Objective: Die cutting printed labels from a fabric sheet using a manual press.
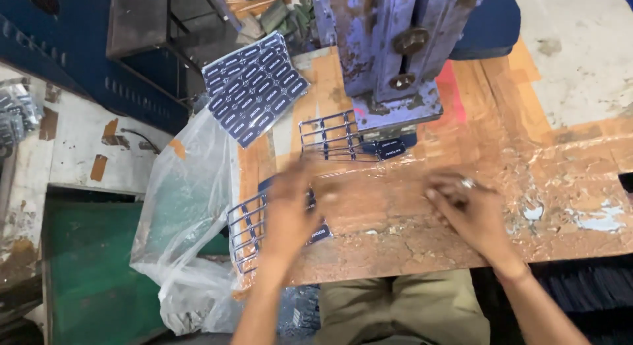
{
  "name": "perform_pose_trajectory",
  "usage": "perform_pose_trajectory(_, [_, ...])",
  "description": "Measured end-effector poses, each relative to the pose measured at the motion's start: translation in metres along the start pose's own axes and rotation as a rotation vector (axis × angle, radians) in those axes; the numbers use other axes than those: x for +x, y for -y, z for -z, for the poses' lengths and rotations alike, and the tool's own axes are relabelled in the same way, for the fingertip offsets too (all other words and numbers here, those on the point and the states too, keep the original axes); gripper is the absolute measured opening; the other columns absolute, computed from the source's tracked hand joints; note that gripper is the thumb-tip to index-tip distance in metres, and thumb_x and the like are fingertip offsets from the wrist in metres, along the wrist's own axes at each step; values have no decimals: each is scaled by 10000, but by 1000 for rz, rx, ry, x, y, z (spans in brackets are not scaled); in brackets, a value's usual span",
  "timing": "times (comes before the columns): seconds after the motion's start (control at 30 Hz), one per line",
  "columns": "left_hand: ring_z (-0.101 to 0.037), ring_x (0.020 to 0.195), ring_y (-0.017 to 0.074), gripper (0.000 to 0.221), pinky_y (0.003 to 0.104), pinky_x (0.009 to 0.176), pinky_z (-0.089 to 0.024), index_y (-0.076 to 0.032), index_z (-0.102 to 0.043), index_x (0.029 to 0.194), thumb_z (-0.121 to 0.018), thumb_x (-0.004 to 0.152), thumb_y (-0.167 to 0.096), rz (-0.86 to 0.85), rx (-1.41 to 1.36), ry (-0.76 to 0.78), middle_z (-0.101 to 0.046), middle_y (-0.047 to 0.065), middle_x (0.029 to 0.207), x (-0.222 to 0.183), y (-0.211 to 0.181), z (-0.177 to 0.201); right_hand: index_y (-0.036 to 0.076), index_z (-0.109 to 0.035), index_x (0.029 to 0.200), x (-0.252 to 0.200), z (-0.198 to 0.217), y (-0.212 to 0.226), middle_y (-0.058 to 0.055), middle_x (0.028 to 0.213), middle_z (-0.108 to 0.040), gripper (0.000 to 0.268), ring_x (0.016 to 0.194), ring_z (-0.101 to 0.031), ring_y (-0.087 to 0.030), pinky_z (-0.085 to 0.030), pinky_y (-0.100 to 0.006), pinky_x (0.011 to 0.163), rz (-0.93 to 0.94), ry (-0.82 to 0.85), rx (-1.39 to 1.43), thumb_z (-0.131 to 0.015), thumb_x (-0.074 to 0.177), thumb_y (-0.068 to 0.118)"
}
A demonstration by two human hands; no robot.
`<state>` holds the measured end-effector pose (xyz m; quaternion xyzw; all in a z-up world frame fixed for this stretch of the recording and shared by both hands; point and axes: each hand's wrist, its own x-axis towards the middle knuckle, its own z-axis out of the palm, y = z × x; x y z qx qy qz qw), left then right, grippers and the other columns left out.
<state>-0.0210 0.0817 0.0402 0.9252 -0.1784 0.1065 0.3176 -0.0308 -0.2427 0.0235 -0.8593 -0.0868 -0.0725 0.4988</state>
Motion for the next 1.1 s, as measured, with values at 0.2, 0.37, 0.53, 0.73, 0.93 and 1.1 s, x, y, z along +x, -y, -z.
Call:
perform_pose_trajectory(0.2, [-633, 1121, 400, 990, 490, 961, -509, -26, -496, 1435, -931, 613, -366, 324, 196, -179, -646, 250, 1249, -30, 64, 68, 31, -760, 1181, -34, 14, -7, -66, 746, -785, 289, 598, -690, -91, -544, -230, 538, -355, -9, -4, -745, 910, 128])
perform_pose_trajectory(0.37, [-777, 898, 206, 629, 346, 811, -617, -94, -673, 1302, -884, 744, -294, 677, -105, -102, -793, 112, 1043, -74, 45, 76, 59, -761, 1086, -42, 11, 16, -90, 1218, -759, 300, 768, -770, -111, -622, -253, 603, -68, 114, 24, -781, 804, 160])
perform_pose_trajectory(0.53, [-767, 882, 170, 445, 316, 782, -612, -100, -686, 1186, -864, 808, -254, 389, -439, 2, -788, 91, 986, -38, -55, 13, 19, -734, 1160, -16, -23, 51, -166, 1186, -700, 458, 960, -715, -316, -592, -402, 761, 196, 208, -201, -796, 787, 277])
perform_pose_trajectory(0.73, [-528, 1212, 367, 610, 514, 1026, -408, -27, -664, 1319, -655, 927, -494, 2, -223, -8, -598, 206, 1269, 7, -40, -6, 86, -773, 1018, 13, -26, 44, -72, 1064, -720, 157, 1022, -644, -304, -514, -443, 910, 337, 228, -366, -731, 870, 117])
perform_pose_trajectory(0.93, [-560, 1157, 295, 729, 450, 1111, -356, -18, -705, 1032, -257, 1093, -590, 151, -404, 519, -641, 98, 1110, 24, -15, -25, 83, -755, 1019, -10, -24, 45, -78, 1055, -711, 213, 1095, -625, -293, -486, -450, 962, 535, 320, -457, -701, 817, 119])
perform_pose_trajectory(1.1, [-586, 1164, 261, 772, 444, 1126, -348, -30, -792, 888, -305, 1051, -606, 178, -344, 535, -683, 68, 1144, 24, -26, -27, 121, -786, 951, -92, 24, 53, -20, 1028, -763, 125, 1011, -699, -207, -552, -367, 873, 192, 1134, -41, -716, 937, 223])
